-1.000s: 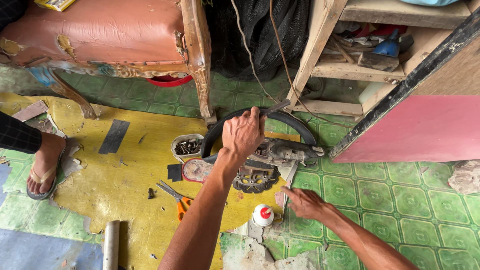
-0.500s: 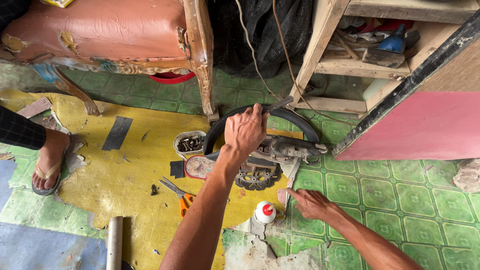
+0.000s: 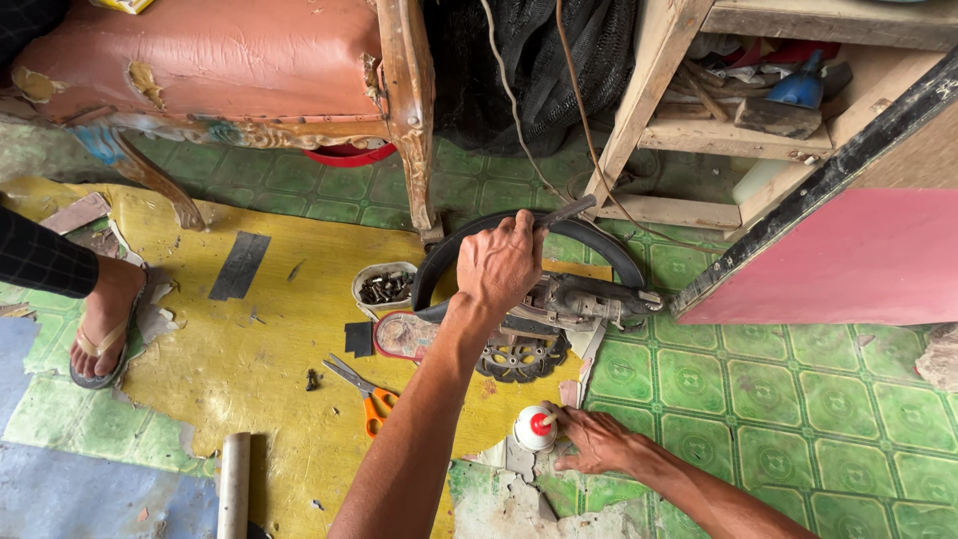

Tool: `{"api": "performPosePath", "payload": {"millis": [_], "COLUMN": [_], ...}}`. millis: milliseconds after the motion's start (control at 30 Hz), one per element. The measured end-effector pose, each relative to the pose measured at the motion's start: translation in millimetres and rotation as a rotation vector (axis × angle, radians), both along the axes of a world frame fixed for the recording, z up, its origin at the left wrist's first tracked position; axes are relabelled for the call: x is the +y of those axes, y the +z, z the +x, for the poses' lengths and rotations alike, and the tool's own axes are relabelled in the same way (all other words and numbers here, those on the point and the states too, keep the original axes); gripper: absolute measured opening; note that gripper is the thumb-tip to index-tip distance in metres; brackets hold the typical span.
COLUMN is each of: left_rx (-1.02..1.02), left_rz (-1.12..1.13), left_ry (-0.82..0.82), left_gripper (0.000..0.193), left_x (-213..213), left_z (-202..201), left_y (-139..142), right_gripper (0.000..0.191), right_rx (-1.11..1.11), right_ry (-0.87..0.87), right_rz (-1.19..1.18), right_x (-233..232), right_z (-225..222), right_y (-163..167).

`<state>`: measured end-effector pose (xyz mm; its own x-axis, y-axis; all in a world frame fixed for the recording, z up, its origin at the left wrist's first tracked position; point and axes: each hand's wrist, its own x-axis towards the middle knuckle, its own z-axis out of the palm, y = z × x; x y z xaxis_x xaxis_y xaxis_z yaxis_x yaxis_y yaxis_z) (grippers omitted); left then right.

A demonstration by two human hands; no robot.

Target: The person applies liquid from a white bottle with a red cap to a metal part on a workbench, then uses a metal rod to manipulate the part. The person repeats the application and manipulation several times while adjusting the part's position.

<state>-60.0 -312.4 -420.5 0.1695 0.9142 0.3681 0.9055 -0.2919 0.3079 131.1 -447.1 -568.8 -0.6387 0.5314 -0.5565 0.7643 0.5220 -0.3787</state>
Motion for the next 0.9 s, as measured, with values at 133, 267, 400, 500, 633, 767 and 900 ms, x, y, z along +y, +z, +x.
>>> {"api": "performPosePath", "payload": {"millis": [133,267,400,500,633,767,900], "left_rx": [0.015,0.009,0.009,0.006,-0.013,0.006,-0.002], "left_rz": [0.006,0.025,0.006,0.010,0.003,-0.012,-0.013], "left_ry": [0.010,0.008,0.010,0.006,0.002,0.006,-0.001], "left_gripper": [0.031,0.031,0.030,0.030,0.031,0.030,0.031], "left_x": [-1,-2,-3,-2,-2,-1,-1], "left_z": [0,-1,-1,0,0,0,0], "left_y": [1,2,3,4,5,4,5], "right_gripper": [0.117,0.106,0.079,0.080,0.078,0.076,0.064], "right_rx": [0.164,0.346,0.461,0.488,0.596,0.713,0.763], "right_ry": [-0.243,-0.468,-0.523,-0.528,-0.670,-0.834,-0.921], "right_rz": [-0.070,-0.126,-0.101,-0.095,-0.155,-0.295,-0.446], "right_x": [-6,-17,-16,-13,-11,-5,-2], "right_z": [-14,-28,-33,-31,-30,-32,-32], "right_y": [11,12,2,-4,-3,7,14]}}
